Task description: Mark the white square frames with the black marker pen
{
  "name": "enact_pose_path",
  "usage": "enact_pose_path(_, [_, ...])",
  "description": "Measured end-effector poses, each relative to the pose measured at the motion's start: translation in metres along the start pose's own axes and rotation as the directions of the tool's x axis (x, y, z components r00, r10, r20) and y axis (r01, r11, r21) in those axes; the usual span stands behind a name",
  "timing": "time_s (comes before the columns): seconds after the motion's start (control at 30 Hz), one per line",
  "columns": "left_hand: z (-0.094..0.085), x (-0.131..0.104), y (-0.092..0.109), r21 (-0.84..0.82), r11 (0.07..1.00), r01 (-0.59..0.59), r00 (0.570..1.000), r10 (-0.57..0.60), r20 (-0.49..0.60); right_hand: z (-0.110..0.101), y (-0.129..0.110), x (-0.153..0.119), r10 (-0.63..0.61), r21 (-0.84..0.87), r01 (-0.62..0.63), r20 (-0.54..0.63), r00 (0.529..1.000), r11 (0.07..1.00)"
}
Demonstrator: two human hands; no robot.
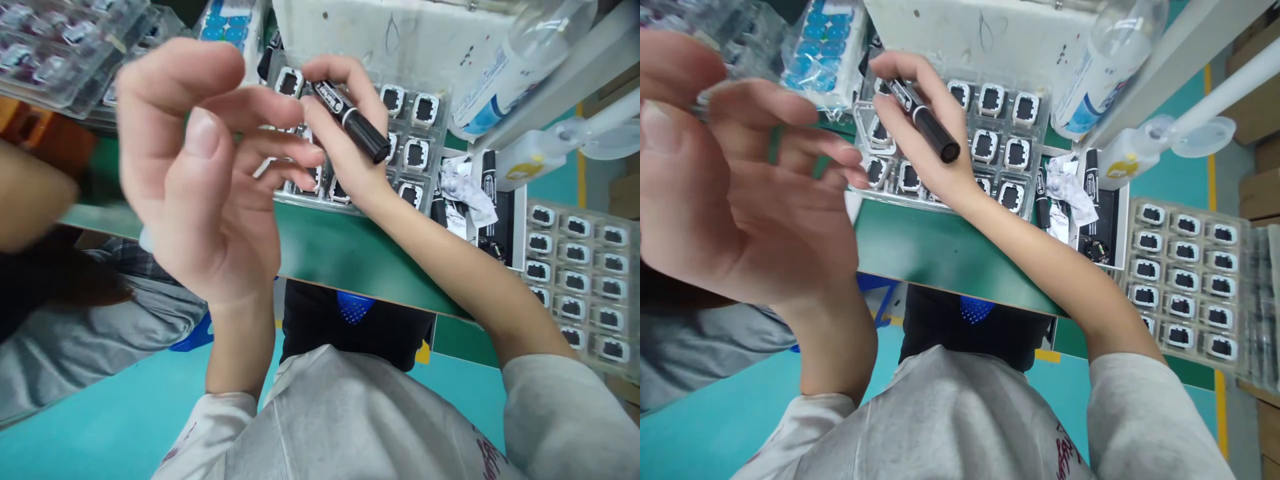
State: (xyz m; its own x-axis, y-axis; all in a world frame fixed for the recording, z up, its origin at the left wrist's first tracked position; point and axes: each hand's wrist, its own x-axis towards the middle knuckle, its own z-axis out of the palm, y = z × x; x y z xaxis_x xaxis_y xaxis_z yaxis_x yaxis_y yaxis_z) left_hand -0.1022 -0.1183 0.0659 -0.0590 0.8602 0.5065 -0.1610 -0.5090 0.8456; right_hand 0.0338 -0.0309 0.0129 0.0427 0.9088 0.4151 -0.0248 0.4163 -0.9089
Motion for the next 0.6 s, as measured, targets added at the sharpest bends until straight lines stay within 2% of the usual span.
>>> enact_pose_path(0.07, [-0.010,0.014,-0.010,0.210,0.967,-0.146,0.978,0.172,-0.114,-0.007,-0.014,0.009,-0.096,-0.005,0.095,-0.059,0.994,0.995])
enact_pose_path(0.13, [-0.020,0.031,-0.027,0.349,0.914,-0.207,0.958,0.261,-0.115,-0.019,-0.025,0.012,-0.128,-0.009,0.128,-0.096,0.987,0.992])
enact_pose_path(0.17, [-0.023,0.040,-0.037,0.370,0.911,-0.184,0.977,0.211,-0.034,-0.027,-0.029,0.013,-0.130,0.002,0.132,-0.115,0.985,0.991])
enact_pose_path(0.2, [-0.026,0.047,-0.047,0.325,0.925,-0.198,0.980,0.196,0.039,-0.034,-0.032,0.013,-0.126,0.013,0.128,-0.121,0.985,0.992])
enact_pose_path(0.23, [-0.026,0.053,-0.056,0.249,0.957,-0.151,0.983,0.119,0.139,-0.041,-0.034,0.012,-0.121,0.017,0.124,-0.119,0.985,0.992])
enact_pose_path(0.27, [-0.025,0.057,-0.065,0.177,0.980,-0.087,0.966,0.040,0.255,-0.048,-0.036,0.010,-0.115,0.010,0.116,-0.109,0.987,0.993])
enact_pose_path(0.33, [-0.016,0.060,-0.076,0.124,0.988,0.089,0.911,-0.131,0.390,-0.058,-0.037,0.005,-0.107,-0.019,0.106,-0.093,0.990,0.994])
enact_pose_path(0.37, [-0.010,0.058,-0.080,0.112,0.982,0.153,0.892,-0.186,0.413,-0.061,-0.037,0.002,-0.109,-0.043,0.105,-0.097,0.989,0.994])
enact_pose_path(0.43, [0.003,0.052,-0.084,0.068,0.971,0.229,0.883,-0.237,0.405,-0.065,-0.035,-0.005,-0.132,-0.091,0.122,-0.121,0.984,0.988])
enact_pose_path(0.53, [0.015,0.045,-0.092,-0.043,0.966,0.256,0.888,-0.217,0.406,-0.071,-0.027,-0.013,-0.162,-0.128,0.145,-0.136,0.977,0.981])
enact_pose_path(0.6, [0.018,0.046,-0.099,-0.073,0.962,0.262,0.874,-0.205,0.440,-0.075,-0.021,-0.017,-0.168,-0.148,0.147,-0.146,0.975,0.978])
